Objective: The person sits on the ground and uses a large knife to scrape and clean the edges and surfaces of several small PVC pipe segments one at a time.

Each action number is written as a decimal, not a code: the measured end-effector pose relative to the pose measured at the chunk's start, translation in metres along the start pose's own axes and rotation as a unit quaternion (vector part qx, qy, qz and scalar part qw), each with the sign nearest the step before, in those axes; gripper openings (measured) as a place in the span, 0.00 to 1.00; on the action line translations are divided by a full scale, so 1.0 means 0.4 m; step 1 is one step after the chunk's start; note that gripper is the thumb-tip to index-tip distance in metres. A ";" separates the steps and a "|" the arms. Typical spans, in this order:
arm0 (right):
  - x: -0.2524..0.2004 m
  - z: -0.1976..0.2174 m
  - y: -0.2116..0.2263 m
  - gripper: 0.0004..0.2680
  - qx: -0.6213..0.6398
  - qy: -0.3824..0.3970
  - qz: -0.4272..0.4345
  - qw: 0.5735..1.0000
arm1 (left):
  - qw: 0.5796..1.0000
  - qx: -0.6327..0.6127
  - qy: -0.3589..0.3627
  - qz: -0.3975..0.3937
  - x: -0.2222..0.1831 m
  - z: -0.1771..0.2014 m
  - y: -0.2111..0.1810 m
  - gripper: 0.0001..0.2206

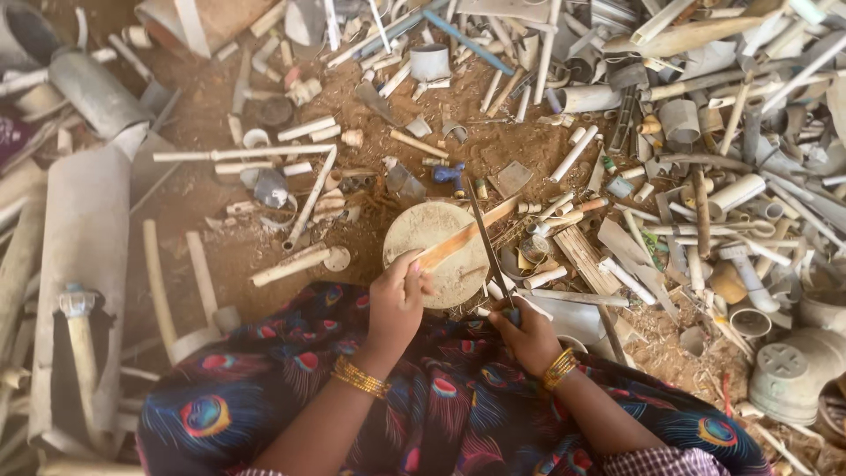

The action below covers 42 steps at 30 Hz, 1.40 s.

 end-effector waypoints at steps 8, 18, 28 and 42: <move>0.015 -0.007 0.017 0.14 -0.050 0.014 0.105 0.993 | 0.990 -0.100 0.000 0.095 0.008 -0.007 0.066 0.12; -0.012 0.005 0.043 0.15 -0.160 0.055 0.060 0.984 | 0.967 -0.165 -0.061 0.182 0.041 0.041 0.152 0.14; -0.027 0.018 0.087 0.19 -0.288 0.090 0.069 0.951 | 0.995 -0.060 -0.068 0.027 0.038 0.051 0.073 0.12; -0.081 0.013 0.091 0.20 -0.334 0.125 -0.053 0.933 | 0.996 -0.038 -0.063 0.043 0.043 0.056 0.081 0.12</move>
Point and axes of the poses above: each hand's wrist, its own x-axis towards the middle knuckle, its own z-axis out of the back of the hand, y = z × x, the point moved 8 cm from there along x, towards the middle knuckle, and after that the axes turned 11 degrees about x, right-handed, at the moved point
